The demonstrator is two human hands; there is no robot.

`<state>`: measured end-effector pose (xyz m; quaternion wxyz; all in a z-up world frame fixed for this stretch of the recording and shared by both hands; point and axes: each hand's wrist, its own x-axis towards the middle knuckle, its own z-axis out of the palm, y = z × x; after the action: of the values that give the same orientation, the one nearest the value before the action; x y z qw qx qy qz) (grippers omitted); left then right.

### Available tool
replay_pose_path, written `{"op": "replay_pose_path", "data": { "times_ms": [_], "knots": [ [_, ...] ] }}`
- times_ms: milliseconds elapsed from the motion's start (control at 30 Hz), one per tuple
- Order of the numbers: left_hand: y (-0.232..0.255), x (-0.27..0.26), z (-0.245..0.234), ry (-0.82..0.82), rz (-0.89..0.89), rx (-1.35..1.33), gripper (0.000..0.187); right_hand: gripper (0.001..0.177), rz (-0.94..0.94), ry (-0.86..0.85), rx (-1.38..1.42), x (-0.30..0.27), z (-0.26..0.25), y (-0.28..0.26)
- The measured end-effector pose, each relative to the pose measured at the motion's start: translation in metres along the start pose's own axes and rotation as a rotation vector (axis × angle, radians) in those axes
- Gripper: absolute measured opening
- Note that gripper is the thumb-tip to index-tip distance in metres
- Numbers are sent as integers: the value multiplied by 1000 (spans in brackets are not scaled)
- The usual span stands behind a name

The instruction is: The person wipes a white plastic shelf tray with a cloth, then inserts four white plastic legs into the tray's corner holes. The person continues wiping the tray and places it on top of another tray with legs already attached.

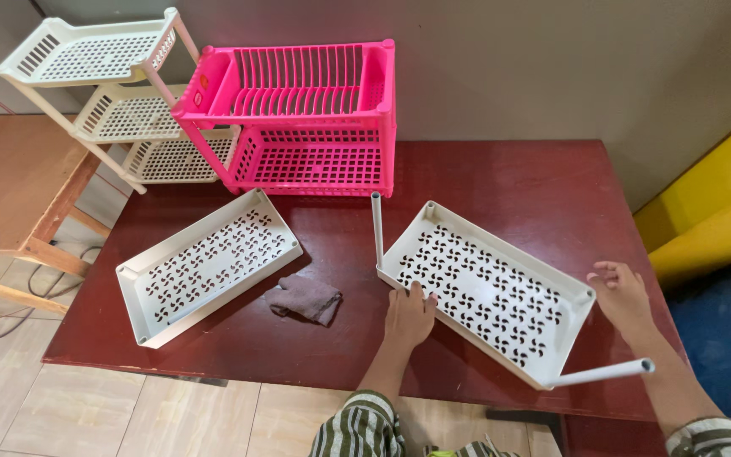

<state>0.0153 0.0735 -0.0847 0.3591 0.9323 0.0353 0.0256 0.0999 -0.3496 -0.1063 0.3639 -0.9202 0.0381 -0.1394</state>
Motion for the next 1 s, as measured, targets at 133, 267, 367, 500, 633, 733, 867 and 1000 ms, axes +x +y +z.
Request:
{"op": "replay_pose_path", "data": {
  "times_ms": [133,267,367,500,633,733,867,1000],
  "knots": [
    [-7,21,1,-2,56,117,32,42,-55,-92,-228,1,8,-21],
    [7,37,-5,22,98,66,28,47,341,-433,-147,-8,13,-52],
    [33,45,-16,-32,121,-258,45,45,285,-452,-238,-17,12,-77],
    [58,48,-27,-278,-220,-534,60,54,412,-492,-273,-22,7,-101],
    [46,47,-26,-137,-138,-670,58,49,210,-519,-458,-22,14,-104],
    [21,47,-22,-64,-184,-648,54,46,270,-589,-392,-24,22,-104],
    [-12,46,-15,58,-195,-702,49,40,388,-545,-63,-36,32,-112],
    [-32,51,-11,277,-340,-714,46,33,616,-357,201,-62,48,-123]
  ]
}}
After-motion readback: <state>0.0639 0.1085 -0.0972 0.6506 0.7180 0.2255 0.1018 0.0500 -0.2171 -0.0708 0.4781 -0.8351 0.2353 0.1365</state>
